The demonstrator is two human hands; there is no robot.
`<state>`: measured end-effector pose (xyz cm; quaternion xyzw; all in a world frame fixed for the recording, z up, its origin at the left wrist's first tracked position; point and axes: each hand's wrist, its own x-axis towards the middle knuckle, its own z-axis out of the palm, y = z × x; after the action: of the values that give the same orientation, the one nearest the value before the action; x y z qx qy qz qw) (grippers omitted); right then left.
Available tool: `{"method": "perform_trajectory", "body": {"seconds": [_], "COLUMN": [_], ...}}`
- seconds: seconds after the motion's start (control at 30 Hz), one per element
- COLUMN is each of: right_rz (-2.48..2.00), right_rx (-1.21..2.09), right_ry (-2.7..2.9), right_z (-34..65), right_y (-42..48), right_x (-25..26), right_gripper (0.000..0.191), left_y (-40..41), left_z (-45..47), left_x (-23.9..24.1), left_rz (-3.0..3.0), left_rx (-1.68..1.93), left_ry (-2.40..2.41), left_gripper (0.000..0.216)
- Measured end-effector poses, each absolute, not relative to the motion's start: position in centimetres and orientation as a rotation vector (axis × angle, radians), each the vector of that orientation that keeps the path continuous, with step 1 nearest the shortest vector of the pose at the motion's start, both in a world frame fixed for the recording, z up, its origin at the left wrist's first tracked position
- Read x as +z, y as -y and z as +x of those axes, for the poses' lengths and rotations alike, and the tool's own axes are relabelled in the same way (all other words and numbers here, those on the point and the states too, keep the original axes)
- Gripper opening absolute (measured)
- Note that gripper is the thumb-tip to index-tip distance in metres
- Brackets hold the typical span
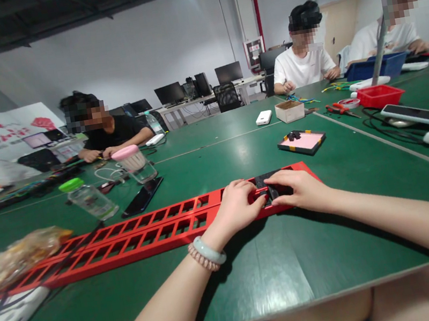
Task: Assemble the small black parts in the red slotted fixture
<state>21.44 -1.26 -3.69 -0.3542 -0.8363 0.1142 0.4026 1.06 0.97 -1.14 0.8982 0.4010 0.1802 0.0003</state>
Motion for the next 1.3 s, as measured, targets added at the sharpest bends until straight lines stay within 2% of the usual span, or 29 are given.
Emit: {"method": "perform_trajectory", "body": {"seconds": [1.03, 1.2, 1.3], "right_rz": [-0.953, -1.051, -1.088], "right_rx": [0.281, 0.322, 0.347], "right_ry": [2.207, 2.16, 2.158], "right_z": [21.07, 21.0, 20.99], "right_y": [1.26, 1.3, 1.35], "right_x": [-3.92, -3.77, -3.67], "right_gripper": [0.032, 0.041, 0.038], "left_y": [-0.71, -0.58, -0.5], "left_z": [1.08, 1.19, 1.23], "left_x": [-1.33, -1.2, -1.09], "left_rz": [2.802, 2.805, 2.813], "left_rx": [0.598, 0.579, 0.555], "left_ry": [-1.298, -1.316, -1.316], "left_gripper": [0.025, 0.025, 0.025]}}
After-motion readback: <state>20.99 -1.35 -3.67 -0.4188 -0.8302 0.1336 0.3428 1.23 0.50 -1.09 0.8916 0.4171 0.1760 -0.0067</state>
